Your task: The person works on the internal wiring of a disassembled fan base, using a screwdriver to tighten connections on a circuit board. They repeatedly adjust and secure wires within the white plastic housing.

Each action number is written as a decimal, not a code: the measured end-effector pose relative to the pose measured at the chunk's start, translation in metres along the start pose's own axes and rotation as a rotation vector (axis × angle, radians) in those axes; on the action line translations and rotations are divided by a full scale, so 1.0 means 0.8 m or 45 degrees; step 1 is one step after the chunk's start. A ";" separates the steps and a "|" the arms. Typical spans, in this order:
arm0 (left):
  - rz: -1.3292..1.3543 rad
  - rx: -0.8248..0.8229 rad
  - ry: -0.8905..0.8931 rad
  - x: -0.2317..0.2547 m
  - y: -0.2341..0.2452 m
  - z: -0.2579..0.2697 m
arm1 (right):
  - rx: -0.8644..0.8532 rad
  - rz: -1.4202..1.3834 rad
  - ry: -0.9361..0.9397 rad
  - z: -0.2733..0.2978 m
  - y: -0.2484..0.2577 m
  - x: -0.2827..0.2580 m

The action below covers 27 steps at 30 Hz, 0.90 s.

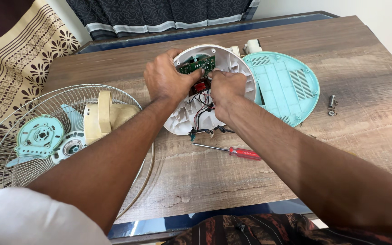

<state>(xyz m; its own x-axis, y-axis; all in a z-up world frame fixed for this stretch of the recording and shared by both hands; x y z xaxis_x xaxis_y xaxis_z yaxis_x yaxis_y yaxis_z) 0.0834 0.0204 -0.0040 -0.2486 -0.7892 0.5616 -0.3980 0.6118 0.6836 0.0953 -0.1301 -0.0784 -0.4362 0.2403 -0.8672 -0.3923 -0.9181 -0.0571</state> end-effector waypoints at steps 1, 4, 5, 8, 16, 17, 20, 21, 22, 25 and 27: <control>0.003 -0.001 -0.002 0.000 0.000 0.000 | -0.028 0.013 0.028 -0.001 0.003 -0.001; 0.000 -0.023 0.024 -0.002 -0.004 -0.001 | -0.007 0.125 0.165 0.010 0.011 -0.005; -0.003 -0.035 0.037 -0.003 -0.005 -0.002 | 0.075 0.207 0.244 0.019 0.015 -0.007; 0.042 -0.080 0.099 -0.005 -0.009 -0.003 | 0.263 0.498 0.470 0.048 0.027 -0.016; -0.007 -0.039 0.041 -0.001 -0.006 -0.004 | 0.322 0.750 0.626 0.069 0.029 -0.038; -0.003 -0.042 0.041 -0.001 -0.006 -0.003 | 0.322 0.752 0.640 0.068 0.029 -0.039; -0.012 -0.052 0.040 0.001 -0.004 -0.002 | 0.333 0.722 0.650 0.063 0.028 -0.036; -0.006 -0.051 0.036 0.001 -0.003 -0.002 | 0.338 0.704 0.648 0.063 0.027 -0.036; 0.000 -0.050 0.031 0.002 -0.002 -0.001 | 0.328 0.701 0.614 0.061 0.025 -0.035; -0.007 -0.042 0.014 0.005 0.000 0.000 | 0.302 0.681 0.509 0.058 0.021 -0.037; -0.006 -0.046 0.011 0.006 0.001 0.000 | 0.286 0.660 0.427 0.057 0.019 -0.038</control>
<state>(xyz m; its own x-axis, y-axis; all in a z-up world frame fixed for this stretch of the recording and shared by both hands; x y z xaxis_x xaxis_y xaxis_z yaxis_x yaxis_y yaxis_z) 0.0817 0.0173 -0.0010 -0.2393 -0.7918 0.5620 -0.3667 0.6096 0.7028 0.0658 -0.1368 -0.0306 -0.3520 -0.3604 -0.8638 -0.3746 -0.7915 0.4829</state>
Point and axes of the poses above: each hand's wrist, its own z-axis away from the middle knuckle, its own y-axis out of the back of the hand, x = y × z, the point moved 4 cm from there along -z, towards the middle knuckle, and after that the axes turned 9 degrees about -y, right-handed, at the moved point
